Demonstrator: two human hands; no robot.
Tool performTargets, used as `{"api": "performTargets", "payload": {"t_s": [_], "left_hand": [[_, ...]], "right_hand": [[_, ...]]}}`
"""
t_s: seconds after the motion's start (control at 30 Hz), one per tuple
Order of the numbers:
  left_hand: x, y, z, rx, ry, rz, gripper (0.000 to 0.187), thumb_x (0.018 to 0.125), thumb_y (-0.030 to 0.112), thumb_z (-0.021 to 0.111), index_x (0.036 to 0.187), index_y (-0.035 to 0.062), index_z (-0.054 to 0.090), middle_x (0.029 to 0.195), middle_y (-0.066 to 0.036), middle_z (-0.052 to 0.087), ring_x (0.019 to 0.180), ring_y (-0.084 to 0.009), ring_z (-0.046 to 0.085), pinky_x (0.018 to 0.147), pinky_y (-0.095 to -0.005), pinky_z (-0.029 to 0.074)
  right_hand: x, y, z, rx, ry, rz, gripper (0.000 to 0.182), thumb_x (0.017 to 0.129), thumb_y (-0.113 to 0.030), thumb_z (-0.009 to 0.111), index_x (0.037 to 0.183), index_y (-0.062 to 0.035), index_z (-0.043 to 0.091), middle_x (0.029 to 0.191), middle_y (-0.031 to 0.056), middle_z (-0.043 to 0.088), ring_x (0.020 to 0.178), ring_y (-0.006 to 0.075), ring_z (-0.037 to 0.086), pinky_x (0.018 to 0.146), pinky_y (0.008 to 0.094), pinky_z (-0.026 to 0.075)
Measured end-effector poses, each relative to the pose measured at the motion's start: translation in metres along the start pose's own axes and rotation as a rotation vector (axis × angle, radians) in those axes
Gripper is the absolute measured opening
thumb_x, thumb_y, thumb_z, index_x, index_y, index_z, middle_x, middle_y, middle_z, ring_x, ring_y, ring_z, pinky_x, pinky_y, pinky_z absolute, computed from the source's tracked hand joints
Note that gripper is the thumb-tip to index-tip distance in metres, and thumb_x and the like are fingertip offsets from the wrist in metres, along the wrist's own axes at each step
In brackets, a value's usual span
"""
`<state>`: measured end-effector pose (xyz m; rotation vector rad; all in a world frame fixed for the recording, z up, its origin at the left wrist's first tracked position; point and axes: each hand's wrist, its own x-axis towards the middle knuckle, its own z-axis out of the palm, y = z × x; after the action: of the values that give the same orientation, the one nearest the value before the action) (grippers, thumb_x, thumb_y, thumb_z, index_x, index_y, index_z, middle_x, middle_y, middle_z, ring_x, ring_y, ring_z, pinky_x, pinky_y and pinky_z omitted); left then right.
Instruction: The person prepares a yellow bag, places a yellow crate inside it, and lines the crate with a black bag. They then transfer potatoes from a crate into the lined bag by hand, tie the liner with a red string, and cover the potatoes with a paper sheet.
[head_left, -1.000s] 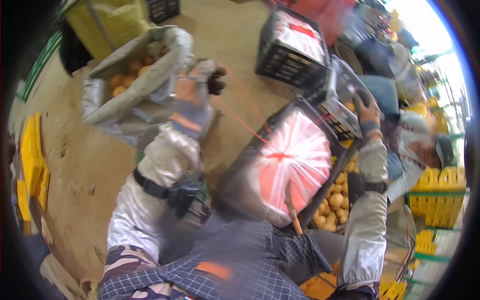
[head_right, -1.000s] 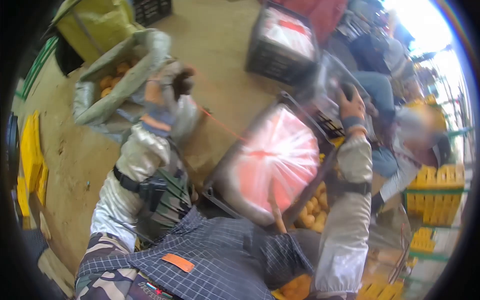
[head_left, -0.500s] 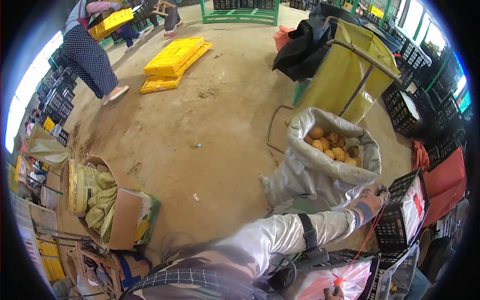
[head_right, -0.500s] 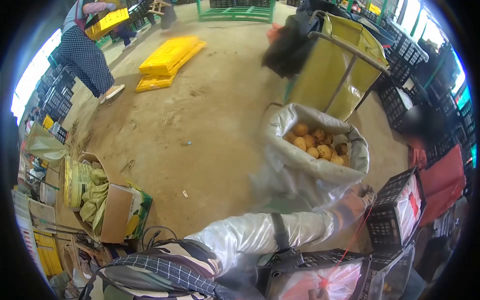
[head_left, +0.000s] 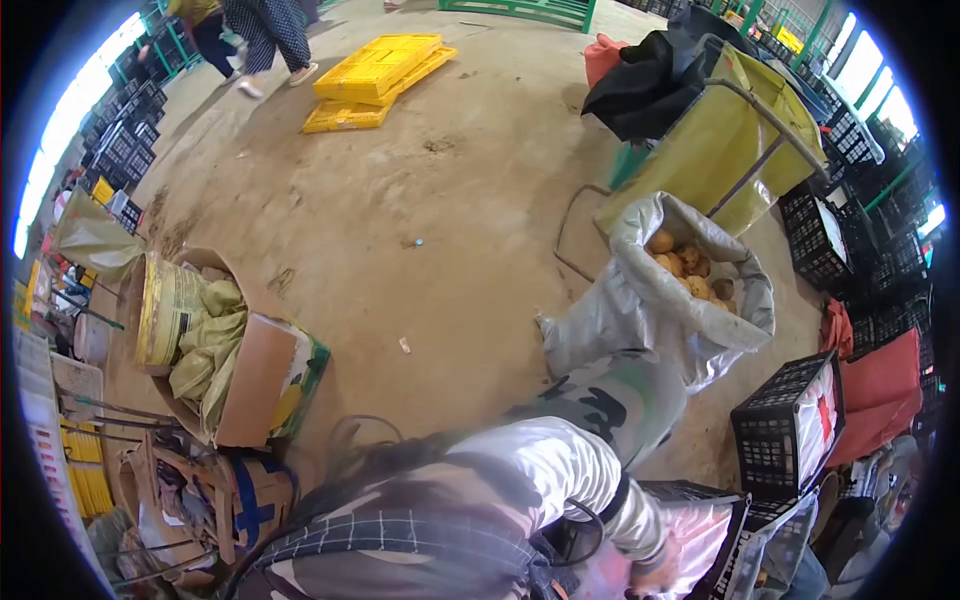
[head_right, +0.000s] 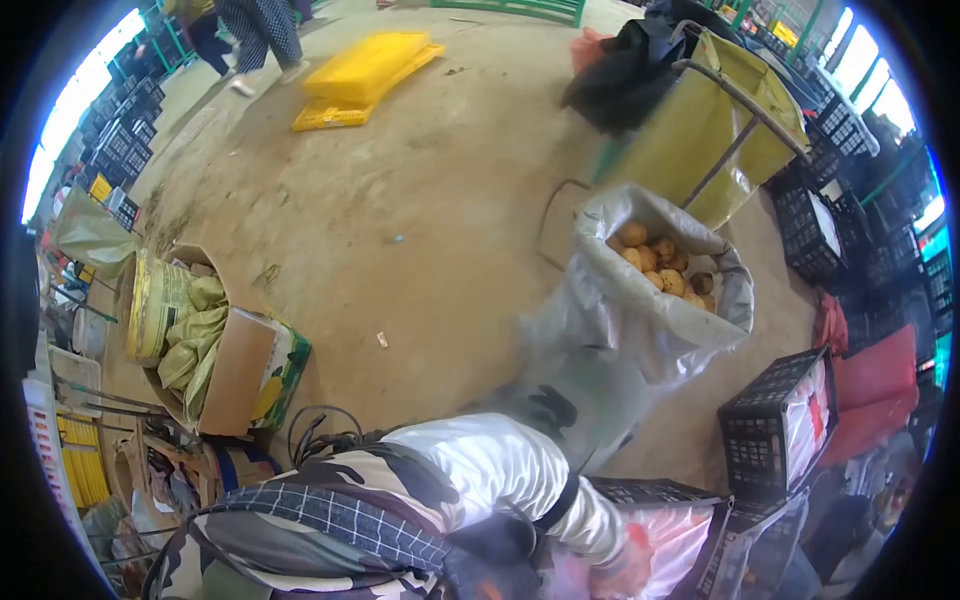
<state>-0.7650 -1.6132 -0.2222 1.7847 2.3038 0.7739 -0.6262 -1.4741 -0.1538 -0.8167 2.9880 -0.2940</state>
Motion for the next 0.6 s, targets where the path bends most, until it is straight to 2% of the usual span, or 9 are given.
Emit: {"api": "performTargets", "payload": {"t_s": [0.07, 0.23, 0.33, 0.37, 0.4, 0.47, 0.5, 0.57, 0.6], "left_hand": [[-0.017, 0.022, 0.023, 0.016, -0.130, -0.011, 0.045, 0.069, 0.041, 0.064, 0.097, 0.0075, 0.073, 0.090, -0.009, 0.070, 0.093, -0.0331, 0.067, 0.081, -0.0507, 0.051], [-0.051, 0.056, 0.036, 0.104, -0.303, -0.069, 0.035, 0.072, 0.037, 0.063, 0.092, 0.0106, 0.074, 0.092, -0.008, 0.071, 0.091, -0.0280, 0.067, 0.078, -0.0467, 0.052], [-0.068, 0.073, 0.039, 0.159, -0.393, -0.084, 0.030, 0.073, 0.034, 0.062, 0.090, 0.0125, 0.075, 0.093, -0.008, 0.071, 0.090, -0.0249, 0.068, 0.076, -0.0443, 0.053], [-0.073, 0.078, 0.040, 0.167, -0.415, -0.092, 0.029, 0.074, 0.033, 0.062, 0.089, 0.0131, 0.076, 0.093, -0.008, 0.071, 0.089, -0.0238, 0.068, 0.076, -0.0434, 0.053], [-0.078, 0.082, 0.039, 0.174, -0.430, -0.100, 0.027, 0.075, 0.033, 0.062, 0.088, 0.0138, 0.076, 0.094, -0.008, 0.071, 0.089, -0.0228, 0.068, 0.075, -0.0426, 0.054], [-0.089, 0.092, 0.034, 0.183, -0.441, -0.132, 0.024, 0.075, 0.029, 0.062, 0.088, 0.0147, 0.076, 0.093, -0.007, 0.072, 0.087, -0.0213, 0.068, 0.073, -0.0402, 0.054], [-0.095, 0.098, 0.030, 0.182, -0.440, -0.157, 0.022, 0.075, 0.026, 0.062, 0.088, 0.0151, 0.076, 0.093, -0.006, 0.072, 0.085, -0.0208, 0.069, 0.071, -0.0387, 0.054], [-0.100, 0.107, 0.023, 0.174, -0.498, -0.218, 0.025, 0.080, 0.027, 0.059, 0.097, 0.0146, 0.073, 0.104, -0.004, 0.070, 0.093, -0.0219, 0.067, 0.079, -0.0414, 0.054], [-0.101, 0.109, 0.031, 0.210, -0.409, -0.269, 0.020, 0.078, 0.024, 0.060, 0.091, 0.0142, 0.072, 0.098, -0.004, 0.069, 0.088, -0.0219, 0.067, 0.075, -0.0400, 0.054]], "right_hand": [[0.002, -0.021, -0.013, -0.031, 0.029, -0.051, 0.020, 0.073, -0.025, 0.074, 0.078, -0.0064, 0.069, 0.098, 0.0056, 0.069, 0.107, 0.0351, 0.056, 0.103, 0.0536, 0.031], [-0.032, -0.009, -0.009, 0.088, -0.214, -0.002, 0.015, 0.085, -0.020, 0.066, 0.088, -0.0053, 0.070, 0.089, 0.0139, 0.068, 0.089, 0.0303, 0.063, 0.079, 0.0389, 0.049], [-0.037, 0.001, 0.019, 0.280, -0.122, 0.243, 0.020, 0.090, -0.021, 0.061, 0.098, -0.0049, 0.069, 0.091, 0.0152, 0.068, 0.093, 0.0327, 0.063, 0.082, 0.0411, 0.049], [-0.033, 0.005, 0.020, 0.355, -0.196, 0.357, 0.027, 0.094, -0.021, 0.055, 0.111, -0.0036, 0.064, 0.101, 0.0178, 0.068, 0.098, 0.0352, 0.062, 0.084, 0.0408, 0.049], [-0.018, -0.001, 0.014, 0.688, -0.203, 0.650, 0.032, 0.094, -0.023, 0.054, 0.118, -0.0024, 0.060, 0.112, 0.0200, 0.065, 0.104, 0.0372, 0.061, 0.089, 0.0397, 0.048], [-0.008, 0.005, 0.016, 0.274, -0.194, 0.384, 0.038, 0.094, -0.026, 0.054, 0.122, -0.0012, 0.057, 0.120, 0.0214, 0.061, 0.110, 0.0372, 0.059, 0.095, 0.0406, 0.045], [0.002, 0.002, 0.007, 0.210, -0.356, 0.425, 0.050, 0.092, -0.040, 0.052, 0.131, -0.0071, 0.051, 0.124, 0.0235, 0.059, 0.116, 0.0373, 0.056, 0.100, 0.0433, 0.041], [0.018, 0.035, 0.034, -0.087, -0.668, 0.516, 0.058, 0.090, -0.047, 0.050, 0.137, -0.0131, 0.044, 0.126, 0.0246, 0.057, 0.120, 0.0377, 0.053, 0.101, 0.0450, 0.040], [0.025, 0.055, 0.044, -0.244, -0.819, 0.556, 0.062, 0.089, -0.051, 0.049, 0.140, -0.0161, 0.041, 0.127, 0.0252, 0.057, 0.121, 0.0379, 0.052, 0.102, 0.0459, 0.040]]}}
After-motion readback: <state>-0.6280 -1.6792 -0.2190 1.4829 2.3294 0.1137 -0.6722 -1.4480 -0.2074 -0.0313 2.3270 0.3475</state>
